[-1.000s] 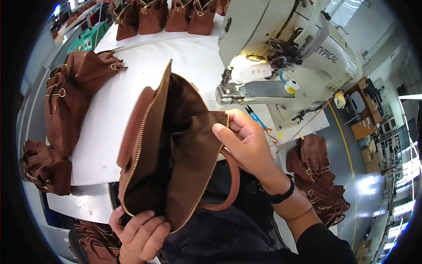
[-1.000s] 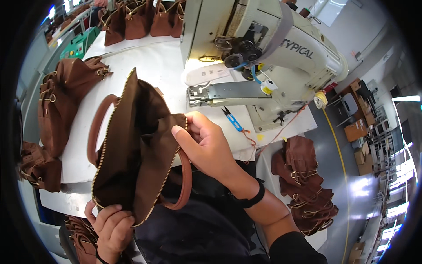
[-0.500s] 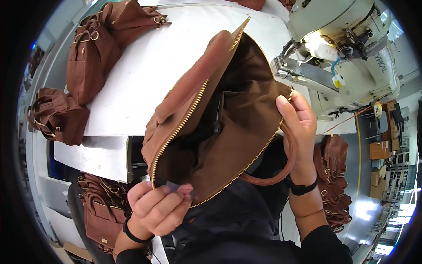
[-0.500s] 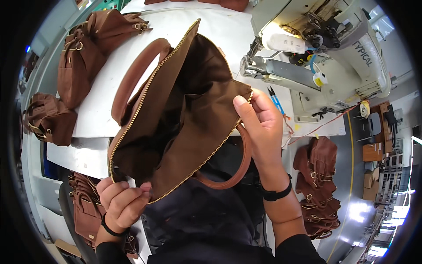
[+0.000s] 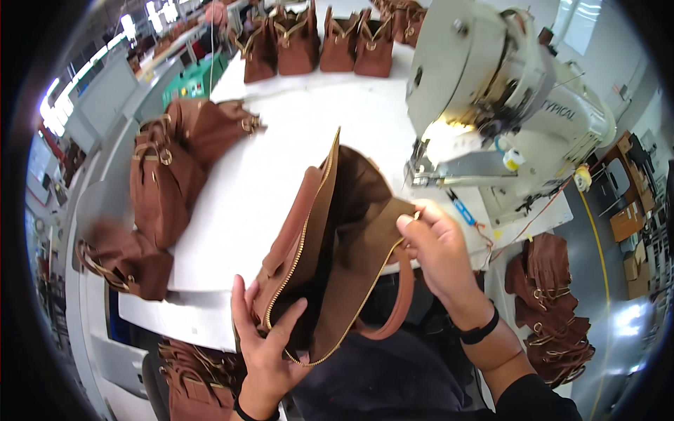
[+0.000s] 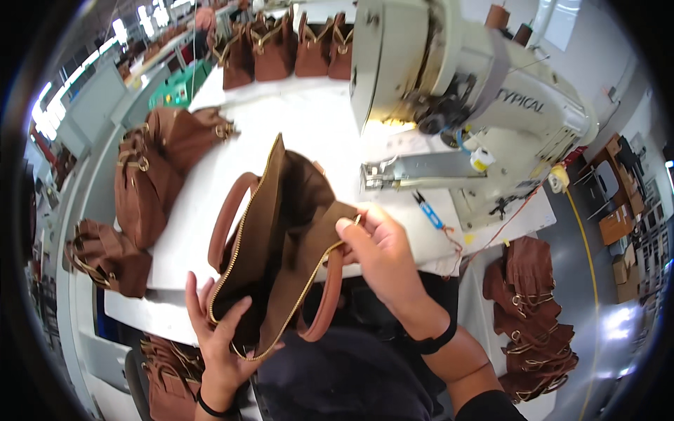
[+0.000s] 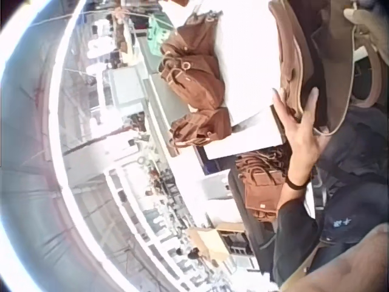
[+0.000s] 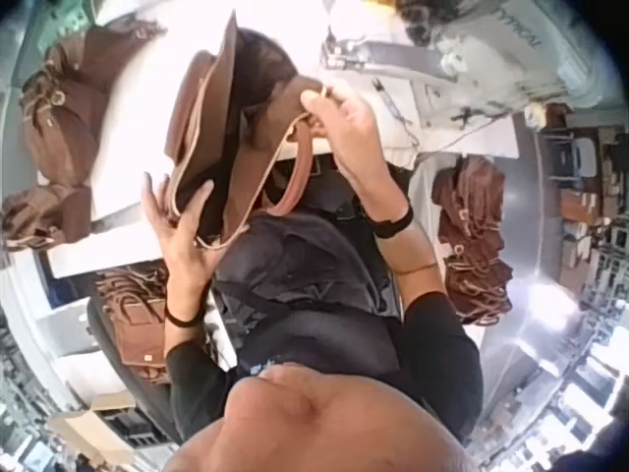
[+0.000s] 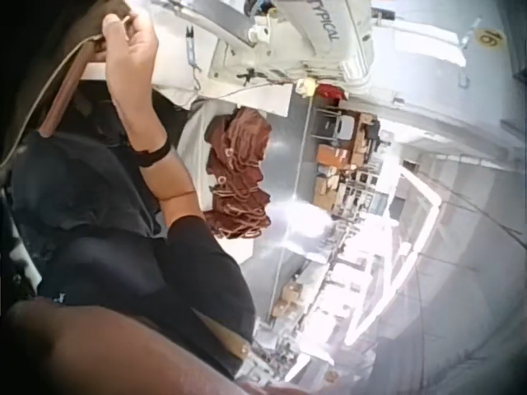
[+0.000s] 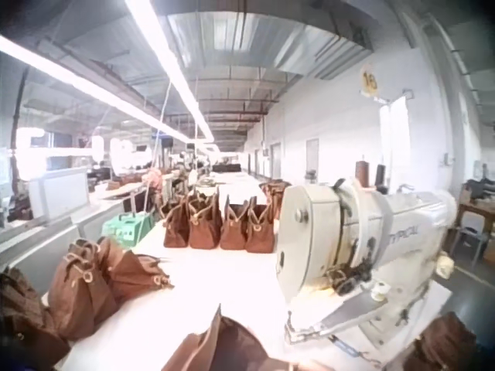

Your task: The person uses an industrial sewing machine to stitch a zipper onto a brown leather bag. They guide the bag under the needle, sew along the zipper line, and trim excess thread with scissors. The person then inspects the finished bag and places it on a pile of completed items before starting on another bag.

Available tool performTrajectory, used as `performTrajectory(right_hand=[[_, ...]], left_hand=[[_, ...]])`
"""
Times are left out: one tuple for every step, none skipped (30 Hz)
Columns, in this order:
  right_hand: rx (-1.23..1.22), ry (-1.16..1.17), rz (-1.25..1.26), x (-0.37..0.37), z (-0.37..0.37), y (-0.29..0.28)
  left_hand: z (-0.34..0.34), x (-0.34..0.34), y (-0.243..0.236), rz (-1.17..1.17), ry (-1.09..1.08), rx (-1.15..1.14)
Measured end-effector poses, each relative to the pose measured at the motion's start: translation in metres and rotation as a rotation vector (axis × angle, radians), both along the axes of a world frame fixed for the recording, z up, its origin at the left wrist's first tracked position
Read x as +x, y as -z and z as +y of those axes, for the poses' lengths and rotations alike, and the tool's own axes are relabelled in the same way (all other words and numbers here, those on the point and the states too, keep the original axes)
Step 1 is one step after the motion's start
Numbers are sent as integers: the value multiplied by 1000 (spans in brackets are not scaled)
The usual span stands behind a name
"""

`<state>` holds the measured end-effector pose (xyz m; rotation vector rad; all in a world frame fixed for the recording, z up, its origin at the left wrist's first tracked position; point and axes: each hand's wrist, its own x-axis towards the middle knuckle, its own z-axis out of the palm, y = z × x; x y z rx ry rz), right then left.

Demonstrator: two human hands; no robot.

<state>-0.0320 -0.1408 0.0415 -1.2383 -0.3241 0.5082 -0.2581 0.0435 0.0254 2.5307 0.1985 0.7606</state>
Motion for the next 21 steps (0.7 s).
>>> performTrajectory(right_hand=[[-50, -8, -33, 0, 1, 0], [-43, 13, -34, 0, 5, -5], [-43, -7, -59, 3, 6, -7], [-46, -29, -78, 6, 4, -6], [-50, -52, -97, 8, 2, -5], [-55, -67, -116, 8, -1, -3], [-65, -82, -140, 8, -6, -1], [-75, -97, -164, 7, -11, 1], [-85, -112, -187, 8, -17, 5], [-168, -95, -237, 10, -25, 14], [-330, -62, -351, 13, -35, 22], [-493, -27, -464, 17, -46, 30], [-647, 9, -577, 22, -56, 37], [-709, 42, -649, 28, -62, 49], [-722, 20, -648, 34, -68, 60], [-720, -10, -650, 42, -71, 71], [-741, -24, -647, 49, -78, 84], [-678, 7, -644, 56, -82, 100], [-595, 34, -523, 62, -85, 111], [-510, 62, -403, 68, -87, 119], [-424, 85, -282, 72, -87, 124]], left_hand=[[-1, 4, -6, 10, 5, -3], [-1, 10, -16, 48, -16, 35], [-1, 18, -27, 85, -40, 73], [-1, 21, -35, 129, -67, 107], [2, 22, -38, 149, -67, 143], [8, 23, -39, 170, -67, 179], [12, 22, -40, 194, -67, 211], [16, 21, -42, 269, -110, 192], [20, 22, -43, 255, -169, 170], [22, 24, -50, 312, -191, 109], [23, 28, -60, 370, -211, 44], [24, 32, -68, 383, -164, 15], [28, 34, -69, 363, -89, 40], [38, 34, -64, 346, -16, 53], [48, 36, -57, 329, 57, 68], [56, 37, -49, 267, 17, 38], [62, 45, -48, 278, -27, 6], [69, 58, -53, 289, -72, -25], [75, 72, -57, 302, -122, -62], [80, 91, -64, 272, -134, -144], [87, 112, -72, 245, -150, -226]])
